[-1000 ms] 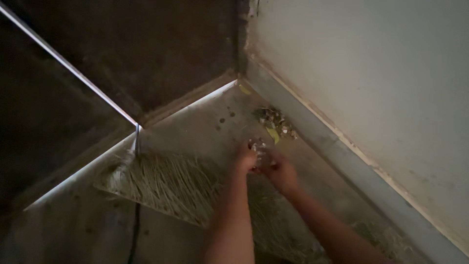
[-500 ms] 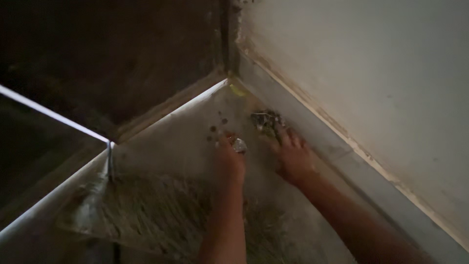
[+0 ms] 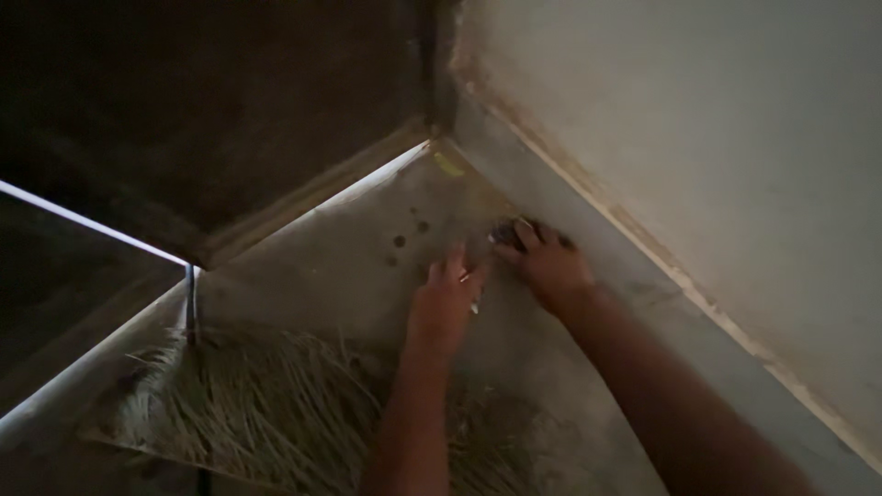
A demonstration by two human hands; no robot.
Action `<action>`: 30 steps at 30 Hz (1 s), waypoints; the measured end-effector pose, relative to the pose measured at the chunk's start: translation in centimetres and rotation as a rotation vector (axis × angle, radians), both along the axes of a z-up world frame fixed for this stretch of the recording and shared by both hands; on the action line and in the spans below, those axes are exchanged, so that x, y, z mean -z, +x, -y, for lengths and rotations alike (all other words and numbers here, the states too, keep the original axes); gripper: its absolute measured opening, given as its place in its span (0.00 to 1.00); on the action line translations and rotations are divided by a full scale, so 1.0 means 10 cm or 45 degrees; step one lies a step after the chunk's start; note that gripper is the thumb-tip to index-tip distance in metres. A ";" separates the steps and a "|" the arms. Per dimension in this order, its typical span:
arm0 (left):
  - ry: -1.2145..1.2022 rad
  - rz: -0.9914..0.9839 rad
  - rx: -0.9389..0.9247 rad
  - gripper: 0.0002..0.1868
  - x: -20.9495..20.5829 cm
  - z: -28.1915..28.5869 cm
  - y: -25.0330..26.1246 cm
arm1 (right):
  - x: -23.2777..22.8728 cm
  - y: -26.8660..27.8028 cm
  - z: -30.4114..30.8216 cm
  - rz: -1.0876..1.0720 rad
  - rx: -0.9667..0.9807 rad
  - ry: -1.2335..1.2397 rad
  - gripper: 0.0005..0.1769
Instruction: The person sweeps a dusty concrete floor using a straw broom and then picks up small pieces of trash by hand.
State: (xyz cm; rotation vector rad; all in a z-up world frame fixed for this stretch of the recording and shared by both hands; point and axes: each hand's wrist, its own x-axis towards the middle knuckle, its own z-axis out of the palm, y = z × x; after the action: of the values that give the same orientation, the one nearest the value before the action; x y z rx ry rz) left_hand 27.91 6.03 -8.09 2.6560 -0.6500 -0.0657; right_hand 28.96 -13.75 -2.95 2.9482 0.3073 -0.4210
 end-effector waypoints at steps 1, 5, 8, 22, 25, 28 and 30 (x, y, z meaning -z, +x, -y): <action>0.021 -0.003 0.007 0.30 -0.03 0.01 -0.01 | 0.02 -0.10 0.05 0.000 0.034 0.027 0.32; 0.060 -0.193 -0.252 0.42 -0.11 0.11 0.00 | 0.22 -0.47 0.25 0.010 0.391 0.305 0.21; -0.033 -0.286 -0.403 0.37 0.00 0.16 0.01 | 0.50 -0.66 0.43 0.132 0.470 0.385 0.17; -0.112 -0.736 -0.702 0.23 -0.23 0.41 -0.08 | 0.13 -0.61 0.28 -0.165 1.366 2.491 0.15; -0.074 -0.737 -0.664 0.18 -0.23 0.45 -0.07 | 0.13 -0.61 0.07 -0.254 1.578 2.640 0.15; -0.028 -0.674 -0.649 0.24 -0.03 0.49 -0.05 | 0.28 -0.63 -0.02 -0.486 1.504 2.694 0.15; -0.133 -0.677 -0.730 0.18 0.19 0.51 -0.05 | 0.36 -0.66 0.01 -0.367 1.540 2.283 0.15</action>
State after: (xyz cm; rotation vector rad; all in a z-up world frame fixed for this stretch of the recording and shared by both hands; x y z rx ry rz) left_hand 27.41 0.91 -9.99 2.4579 0.2703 -0.5300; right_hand 22.34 -13.83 -6.58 4.0800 -2.4487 -1.0675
